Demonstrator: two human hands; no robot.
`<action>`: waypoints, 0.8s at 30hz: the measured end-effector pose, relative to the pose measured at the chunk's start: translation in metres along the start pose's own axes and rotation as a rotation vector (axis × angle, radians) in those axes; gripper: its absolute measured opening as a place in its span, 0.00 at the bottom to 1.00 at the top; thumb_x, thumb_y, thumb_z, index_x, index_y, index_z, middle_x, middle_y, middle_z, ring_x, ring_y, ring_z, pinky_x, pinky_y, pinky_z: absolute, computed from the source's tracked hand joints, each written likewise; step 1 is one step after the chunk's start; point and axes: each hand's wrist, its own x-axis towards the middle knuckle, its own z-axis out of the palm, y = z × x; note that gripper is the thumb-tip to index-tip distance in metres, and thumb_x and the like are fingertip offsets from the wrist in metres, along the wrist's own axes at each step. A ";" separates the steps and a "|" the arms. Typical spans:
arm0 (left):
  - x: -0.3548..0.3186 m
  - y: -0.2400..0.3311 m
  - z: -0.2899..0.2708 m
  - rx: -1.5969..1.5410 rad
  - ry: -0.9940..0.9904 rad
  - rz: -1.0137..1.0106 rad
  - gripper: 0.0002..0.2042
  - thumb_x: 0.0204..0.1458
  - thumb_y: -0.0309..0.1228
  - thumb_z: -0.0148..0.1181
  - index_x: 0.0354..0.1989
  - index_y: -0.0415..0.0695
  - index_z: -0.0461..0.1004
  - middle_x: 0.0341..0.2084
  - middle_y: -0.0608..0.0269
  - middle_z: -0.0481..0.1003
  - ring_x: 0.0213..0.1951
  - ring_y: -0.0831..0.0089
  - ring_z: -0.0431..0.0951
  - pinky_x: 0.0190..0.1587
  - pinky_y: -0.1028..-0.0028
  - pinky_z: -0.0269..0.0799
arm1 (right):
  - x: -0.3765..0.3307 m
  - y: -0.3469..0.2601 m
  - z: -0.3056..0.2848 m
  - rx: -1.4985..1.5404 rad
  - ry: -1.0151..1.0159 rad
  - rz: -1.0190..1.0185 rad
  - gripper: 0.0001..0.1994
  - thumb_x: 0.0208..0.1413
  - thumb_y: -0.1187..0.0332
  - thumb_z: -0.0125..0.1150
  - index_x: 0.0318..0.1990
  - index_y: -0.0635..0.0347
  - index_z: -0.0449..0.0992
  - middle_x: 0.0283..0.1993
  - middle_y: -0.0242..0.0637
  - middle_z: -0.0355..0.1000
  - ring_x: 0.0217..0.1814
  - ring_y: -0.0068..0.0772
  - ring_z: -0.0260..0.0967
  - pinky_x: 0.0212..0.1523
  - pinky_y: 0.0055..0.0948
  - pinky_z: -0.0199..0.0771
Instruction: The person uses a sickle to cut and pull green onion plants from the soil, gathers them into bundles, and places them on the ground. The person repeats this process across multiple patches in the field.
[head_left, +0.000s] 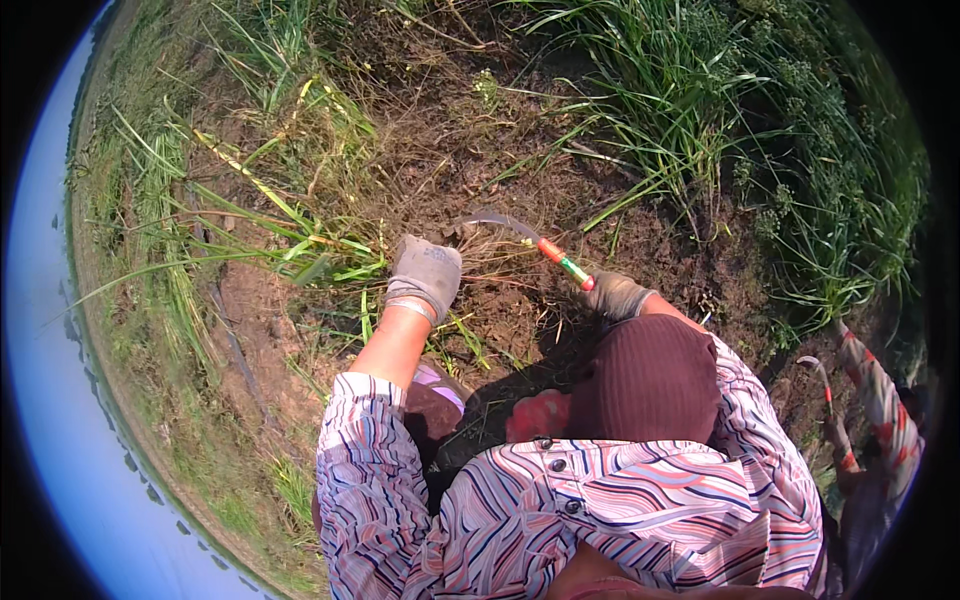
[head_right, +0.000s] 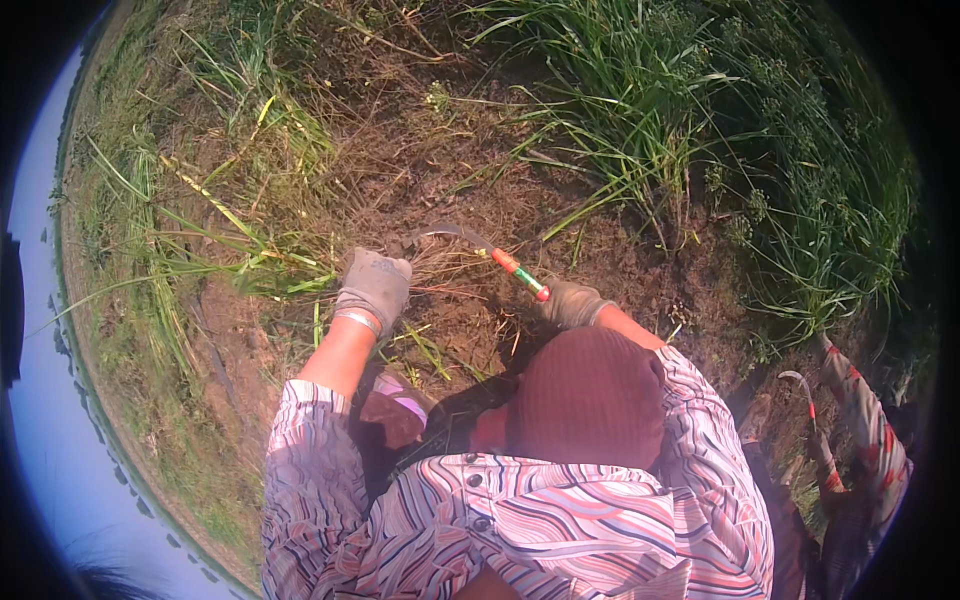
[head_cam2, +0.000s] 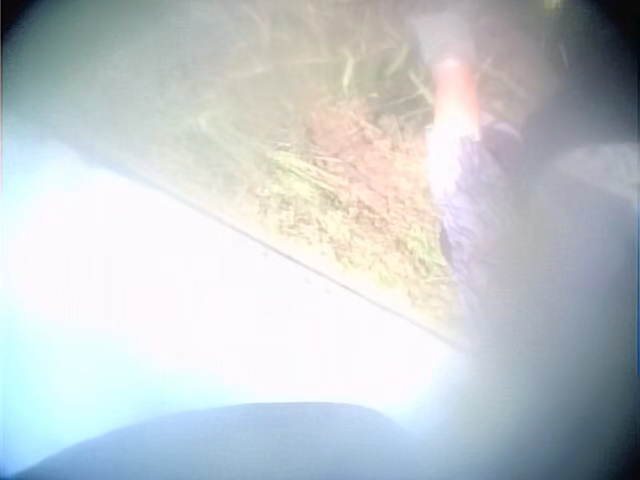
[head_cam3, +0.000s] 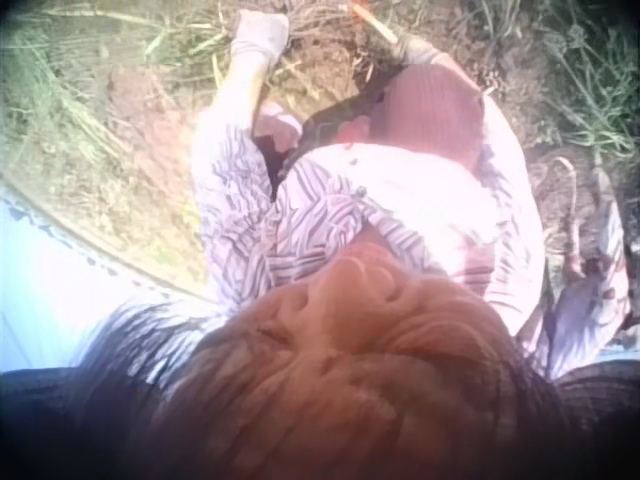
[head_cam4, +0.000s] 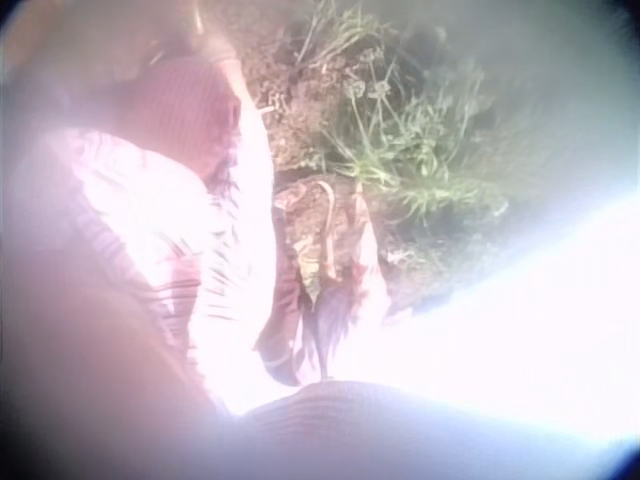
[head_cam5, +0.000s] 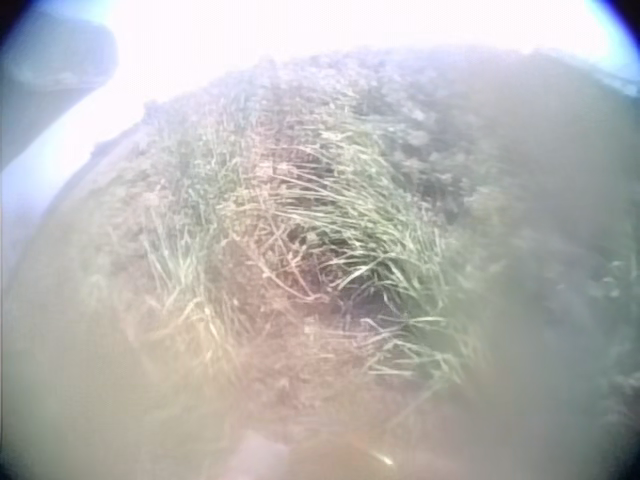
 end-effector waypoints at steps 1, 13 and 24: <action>-0.011 0.005 0.000 -0.029 -0.014 0.020 0.10 0.62 0.33 0.60 0.43 0.52 0.88 0.36 0.60 0.89 0.42 0.56 0.90 0.50 0.55 0.76 | -0.013 0.015 0.004 0.006 -0.002 0.004 0.11 0.60 0.61 0.70 0.40 0.60 0.81 0.35 0.42 0.81 0.36 0.38 0.75 0.40 0.42 0.76; -0.039 0.023 0.001 -0.157 -0.042 0.013 0.10 0.63 0.32 0.57 0.45 0.48 0.84 0.36 0.56 0.88 0.42 0.56 0.89 0.52 0.55 0.75 | -0.003 0.014 -0.005 -0.290 -0.025 0.012 0.14 0.54 0.57 0.71 0.44 0.54 0.85 0.45 0.50 0.83 0.54 0.57 0.81 0.54 0.55 0.77; -0.051 0.034 0.001 -0.176 -0.040 0.014 0.09 0.64 0.32 0.56 0.43 0.50 0.84 0.35 0.58 0.88 0.41 0.57 0.89 0.50 0.56 0.74 | -0.002 -0.016 -0.010 -0.434 -0.092 0.017 0.14 0.61 0.60 0.64 0.49 0.58 0.80 0.43 0.51 0.84 0.50 0.56 0.83 0.51 0.51 0.79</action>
